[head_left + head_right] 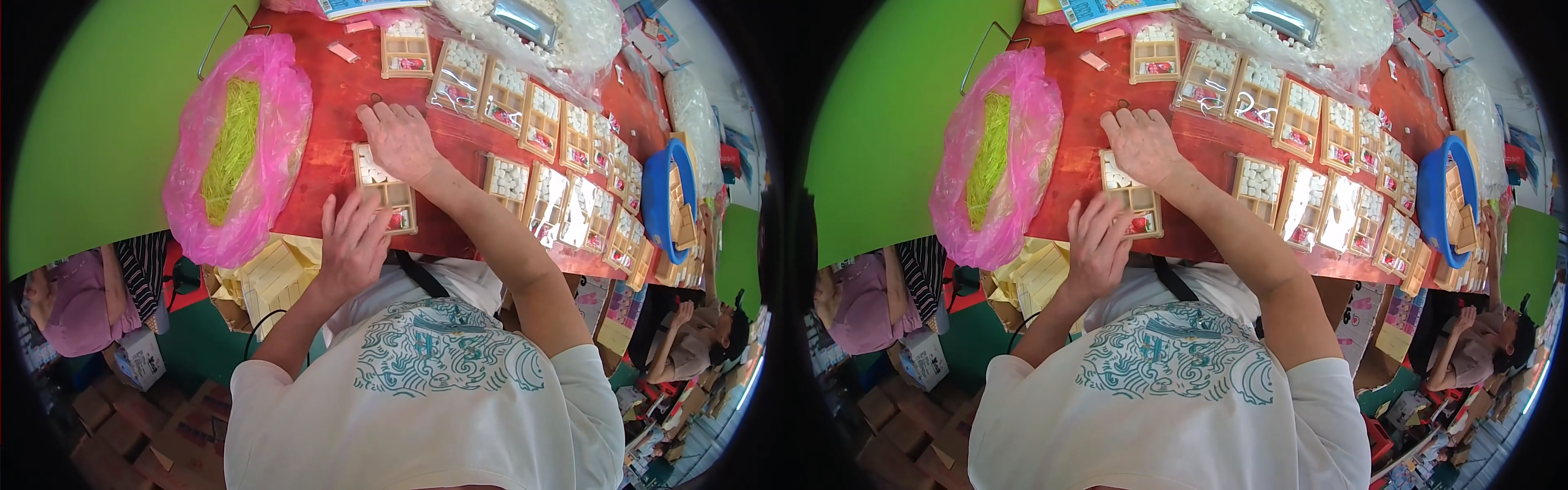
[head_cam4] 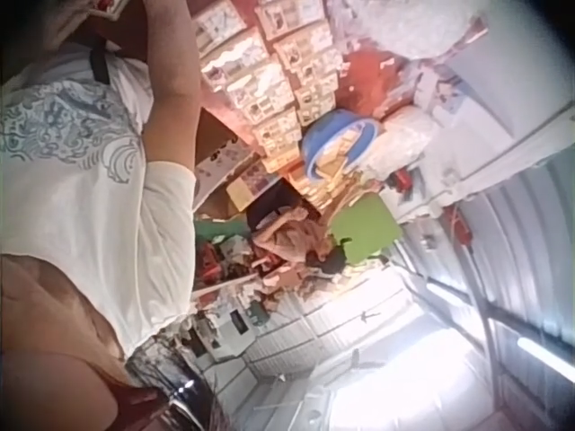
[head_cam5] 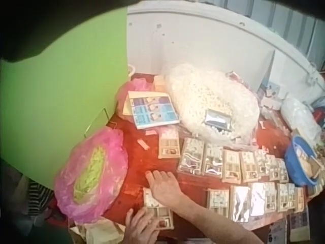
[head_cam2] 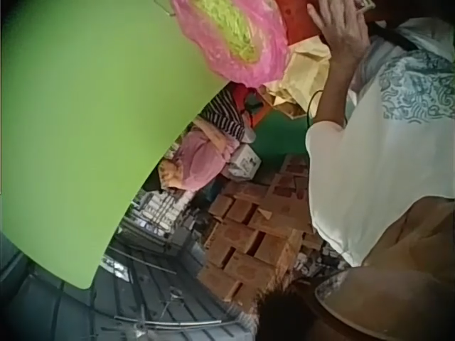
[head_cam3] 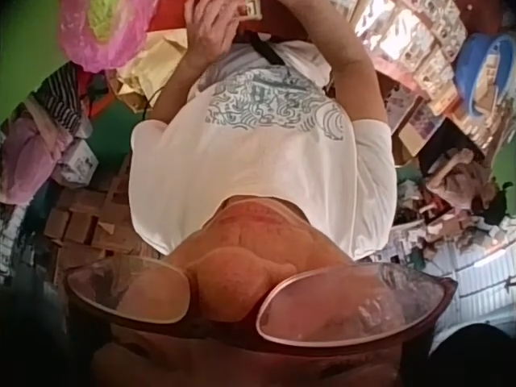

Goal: Packaging small white items into plastic containers and applying labels.

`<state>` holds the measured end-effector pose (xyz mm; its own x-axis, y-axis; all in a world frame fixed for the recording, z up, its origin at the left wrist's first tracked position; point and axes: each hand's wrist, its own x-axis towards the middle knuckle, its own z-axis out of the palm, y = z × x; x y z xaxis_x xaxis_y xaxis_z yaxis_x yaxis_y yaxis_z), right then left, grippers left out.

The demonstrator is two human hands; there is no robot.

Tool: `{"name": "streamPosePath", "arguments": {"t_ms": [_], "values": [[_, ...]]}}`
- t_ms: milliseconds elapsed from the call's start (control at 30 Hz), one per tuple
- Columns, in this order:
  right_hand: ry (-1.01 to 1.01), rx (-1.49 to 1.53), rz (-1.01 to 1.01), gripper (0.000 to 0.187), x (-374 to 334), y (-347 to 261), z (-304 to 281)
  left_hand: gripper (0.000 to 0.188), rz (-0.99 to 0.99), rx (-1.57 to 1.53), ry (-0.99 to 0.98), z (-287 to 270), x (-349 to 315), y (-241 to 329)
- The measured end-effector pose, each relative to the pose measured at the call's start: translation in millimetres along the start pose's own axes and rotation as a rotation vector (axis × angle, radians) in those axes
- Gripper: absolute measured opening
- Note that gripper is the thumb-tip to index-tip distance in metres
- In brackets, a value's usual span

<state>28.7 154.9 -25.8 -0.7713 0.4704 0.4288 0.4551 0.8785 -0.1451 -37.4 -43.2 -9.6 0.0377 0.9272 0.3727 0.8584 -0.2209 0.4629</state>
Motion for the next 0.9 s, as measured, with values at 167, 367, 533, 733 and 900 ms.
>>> {"name": "streamPosePath", "arguments": {"t_ms": [167, 367, 533, 733, 900], "values": [[0.059, 0.027, 0.003, 0.022, -2.1, 5.8, 6.2, 0.073, -0.131, 0.105, -0.169, 14.7, 14.2, 0.5], [-0.024, 0.399, 0.220, 0.018, -3.5, 12.3, -9.2, 0.078, -0.086, 0.189, -0.188, 15.1, 17.1, 1.3], [-0.083, 0.234, 0.117, 0.049, -49.9, -26.3, -29.1, 0.073, -0.064, 0.195, -0.207, 15.1, 15.9, 3.7], [-0.174, 0.260, 0.139, 0.065, -66.7, -29.2, -35.1, 0.069, -0.009, 0.138, -0.249, 13.1, 16.0, -0.1], [-0.142, 0.262, 0.128, 0.073, -66.9, -40.9, -45.1, 0.071, -0.070, 0.139, -0.321, 13.9, 30.7, 1.5]]}}
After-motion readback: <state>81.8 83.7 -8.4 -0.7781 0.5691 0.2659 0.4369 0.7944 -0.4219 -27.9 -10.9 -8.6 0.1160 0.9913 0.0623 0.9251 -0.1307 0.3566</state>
